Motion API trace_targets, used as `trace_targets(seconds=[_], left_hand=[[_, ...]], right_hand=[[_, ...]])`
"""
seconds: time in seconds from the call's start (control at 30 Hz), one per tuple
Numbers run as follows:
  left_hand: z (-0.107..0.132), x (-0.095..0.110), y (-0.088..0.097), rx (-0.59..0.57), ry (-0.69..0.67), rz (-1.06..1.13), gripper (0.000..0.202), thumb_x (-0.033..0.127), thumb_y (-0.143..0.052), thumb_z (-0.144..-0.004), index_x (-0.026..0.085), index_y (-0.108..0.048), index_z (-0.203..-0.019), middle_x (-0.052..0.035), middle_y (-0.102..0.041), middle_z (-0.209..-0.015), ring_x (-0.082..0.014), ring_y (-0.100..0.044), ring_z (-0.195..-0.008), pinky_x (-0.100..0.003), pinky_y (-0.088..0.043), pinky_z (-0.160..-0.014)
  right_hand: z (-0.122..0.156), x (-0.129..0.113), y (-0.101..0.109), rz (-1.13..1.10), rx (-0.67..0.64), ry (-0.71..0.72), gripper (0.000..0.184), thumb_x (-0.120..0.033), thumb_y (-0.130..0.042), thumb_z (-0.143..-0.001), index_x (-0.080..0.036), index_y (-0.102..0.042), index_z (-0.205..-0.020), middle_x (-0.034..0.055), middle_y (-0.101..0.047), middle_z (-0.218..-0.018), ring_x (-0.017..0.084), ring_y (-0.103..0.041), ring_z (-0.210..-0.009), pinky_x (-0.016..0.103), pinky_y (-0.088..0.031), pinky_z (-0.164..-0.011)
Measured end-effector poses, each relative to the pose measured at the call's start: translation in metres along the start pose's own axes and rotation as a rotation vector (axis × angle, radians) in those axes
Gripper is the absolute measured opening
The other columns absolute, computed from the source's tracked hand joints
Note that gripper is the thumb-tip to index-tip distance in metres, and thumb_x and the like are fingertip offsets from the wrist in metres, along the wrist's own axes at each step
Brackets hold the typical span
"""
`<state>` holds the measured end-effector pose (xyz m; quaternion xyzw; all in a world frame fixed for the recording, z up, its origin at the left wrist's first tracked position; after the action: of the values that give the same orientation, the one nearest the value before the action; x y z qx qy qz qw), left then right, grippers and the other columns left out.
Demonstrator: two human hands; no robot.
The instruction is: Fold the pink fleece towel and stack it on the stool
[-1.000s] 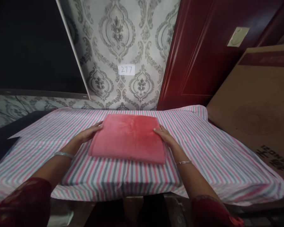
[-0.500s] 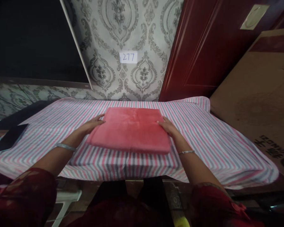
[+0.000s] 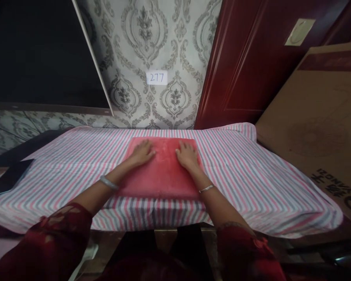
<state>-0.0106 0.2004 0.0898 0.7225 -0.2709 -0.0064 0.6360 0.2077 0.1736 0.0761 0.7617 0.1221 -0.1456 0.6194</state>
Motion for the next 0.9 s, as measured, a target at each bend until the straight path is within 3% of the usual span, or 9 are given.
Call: trace_targets(seconds=[0.07, 0.13, 0.23, 0.47, 0.9], left_hand=[[-0.012, 0.022, -0.014, -0.078, -0.009, -0.077, 0.066, 0.048, -0.044, -0.095, 0.012, -0.041, -0.150, -0.0235, -0.030, -0.160, -0.0414, -0.022, -0.149, -0.062, -0.017, -0.117], [-0.022, 0.027, -0.022, -0.099, 0.001, -0.159, 0.066, 0.050, -0.041, -0.097, 0.013, -0.040, -0.152, -0.0226, -0.029, -0.161, -0.0419, -0.020, -0.150, -0.066, -0.012, -0.116], [-0.028, 0.017, -0.031, -0.070, 0.016, -0.269, 0.066, 0.053, -0.037, -0.099, 0.016, -0.040, -0.153, -0.0197, -0.030, -0.161, -0.0416, -0.022, -0.149, -0.068, -0.008, -0.116], [-0.028, -0.002, -0.054, -0.035, 0.022, -0.357, 0.064, 0.056, -0.031, -0.100, 0.022, -0.039, -0.154, -0.0149, -0.034, -0.161, -0.0364, -0.027, -0.149, -0.065, -0.014, -0.117], [-0.028, -0.002, -0.052, -0.014, 0.028, -0.336, 0.064, 0.056, -0.032, -0.099, 0.022, -0.040, -0.153, -0.0149, -0.034, -0.161, -0.0367, -0.027, -0.148, -0.063, -0.015, -0.118]], right_hand=[[-0.008, -0.024, -0.009, 0.062, -0.070, 0.026, 0.056, -0.039, -0.035, -0.101, -0.020, -0.037, -0.154, 0.0161, -0.032, -0.161, 0.037, -0.024, -0.149, 0.065, -0.019, -0.116], [-0.016, -0.035, -0.018, 0.098, -0.105, 0.043, 0.056, -0.044, -0.033, -0.103, -0.025, -0.035, -0.155, 0.0124, -0.027, -0.164, 0.036, -0.019, -0.151, 0.065, -0.014, -0.116], [-0.023, -0.032, -0.032, 0.131, -0.105, 0.052, 0.058, -0.050, -0.031, -0.102, -0.027, -0.035, -0.156, 0.0100, -0.027, -0.164, 0.035, -0.018, -0.151, 0.064, -0.011, -0.117], [-0.022, -0.017, -0.053, 0.152, -0.047, 0.036, 0.057, -0.052, -0.031, -0.102, -0.028, -0.041, -0.153, 0.0078, -0.035, -0.161, 0.033, -0.023, -0.150, 0.058, -0.009, -0.119], [-0.022, -0.019, -0.051, 0.163, -0.052, 0.034, 0.058, -0.051, -0.030, -0.102, -0.029, -0.038, -0.154, 0.0062, -0.032, -0.163, 0.032, -0.022, -0.150, 0.058, -0.010, -0.119]])
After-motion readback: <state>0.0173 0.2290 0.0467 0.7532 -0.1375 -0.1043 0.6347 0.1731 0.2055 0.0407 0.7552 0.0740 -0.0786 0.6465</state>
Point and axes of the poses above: each hand's wrist, its own z-axis away from the middle knuckle, its own y-axis out of the back of the hand, x = y × z, the point moved 8 cm from there along -z, towards the middle knuckle
